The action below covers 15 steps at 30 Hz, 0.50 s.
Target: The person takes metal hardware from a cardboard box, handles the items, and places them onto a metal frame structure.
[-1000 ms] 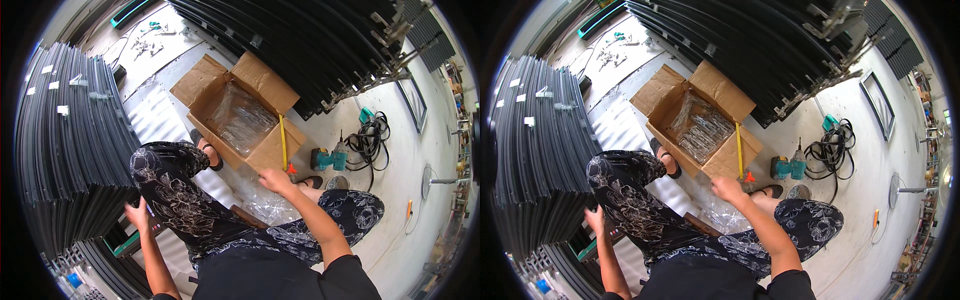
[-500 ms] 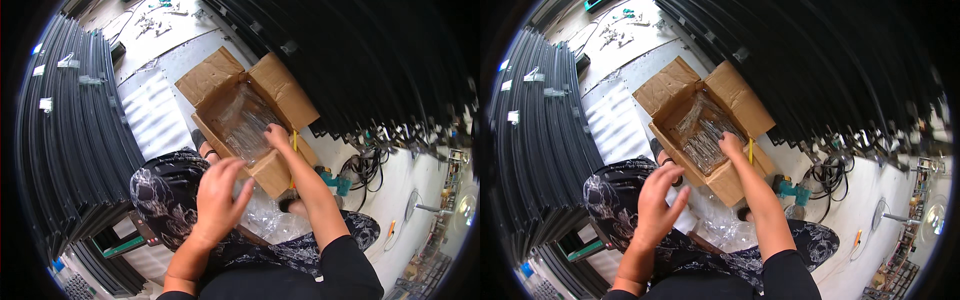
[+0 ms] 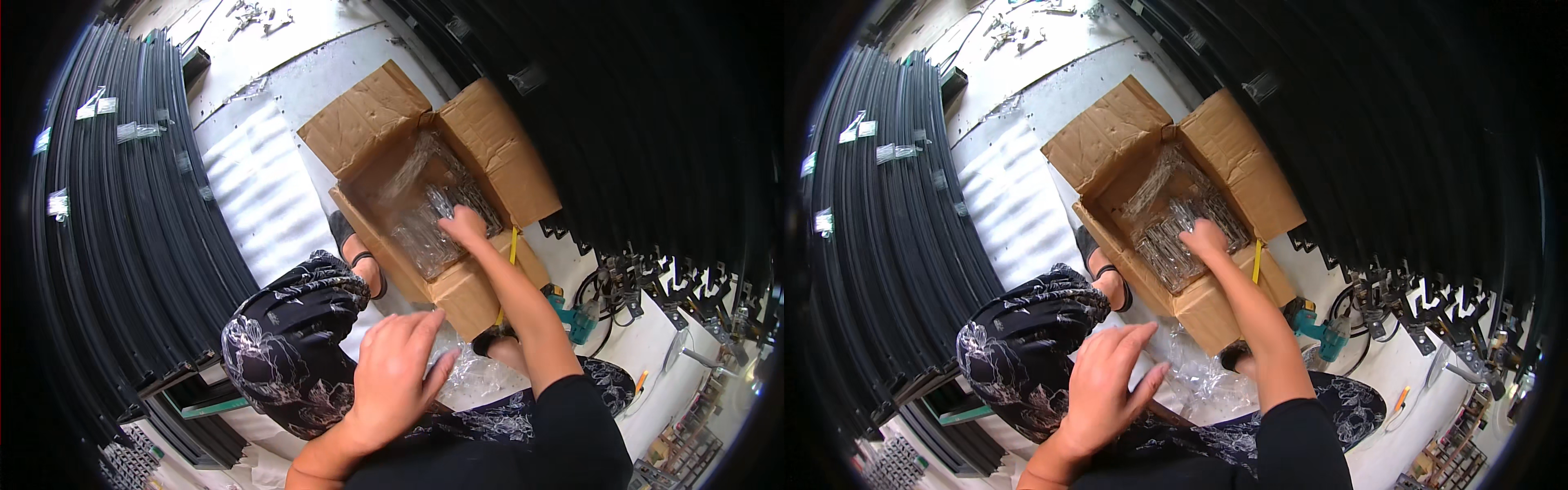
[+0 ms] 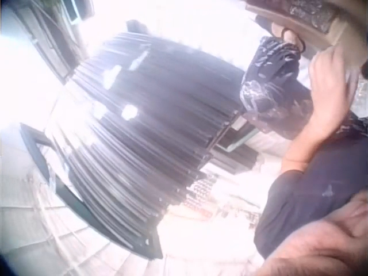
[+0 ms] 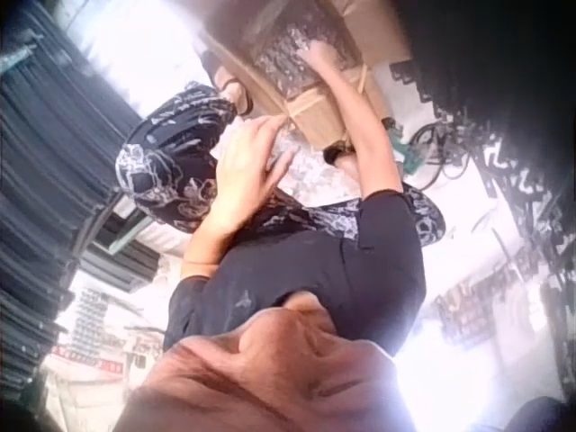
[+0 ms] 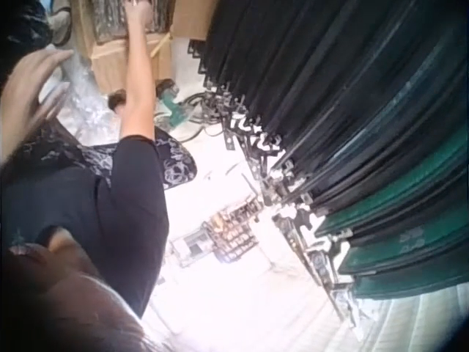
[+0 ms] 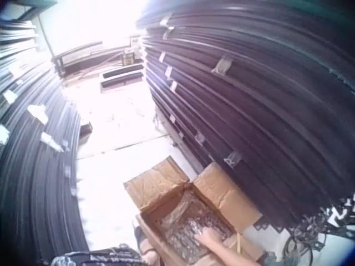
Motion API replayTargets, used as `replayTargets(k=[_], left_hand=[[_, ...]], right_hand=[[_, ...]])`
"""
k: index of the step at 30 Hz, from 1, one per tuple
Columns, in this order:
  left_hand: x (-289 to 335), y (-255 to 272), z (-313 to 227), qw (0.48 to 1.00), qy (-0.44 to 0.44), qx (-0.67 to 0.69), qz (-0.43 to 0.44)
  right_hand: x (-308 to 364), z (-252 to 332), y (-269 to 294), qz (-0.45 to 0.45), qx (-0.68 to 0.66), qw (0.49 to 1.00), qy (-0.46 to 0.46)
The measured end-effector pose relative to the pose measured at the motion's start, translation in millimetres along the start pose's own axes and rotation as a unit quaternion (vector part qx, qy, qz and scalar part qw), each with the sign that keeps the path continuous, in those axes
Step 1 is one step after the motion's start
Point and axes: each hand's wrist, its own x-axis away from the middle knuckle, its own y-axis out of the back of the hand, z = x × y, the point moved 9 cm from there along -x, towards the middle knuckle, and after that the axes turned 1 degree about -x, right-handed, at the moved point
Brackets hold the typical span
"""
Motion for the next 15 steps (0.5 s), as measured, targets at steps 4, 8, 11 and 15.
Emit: replayTargets(k=[4,8,11,15], left_hand=[[6,-6,5,0.998,0.005,-0.04,-0.038],[14,-12,0,0.997,-0.009,-0.026,-0.078],[19,-19,7,0.991,0.011,0.037,-0.126],[19,-53,22,0.915,0.107,0.385,-0.053]], right_hand=[[84,5,-6,0.252,-0.551,0.791,-0.088],[188,37,73,0.303,-0.741,0.597,-0.056],[250,48,121,0.301,-0.742,0.595,-0.074],[304,54,149,0.298,-0.719,0.628,0.003]])
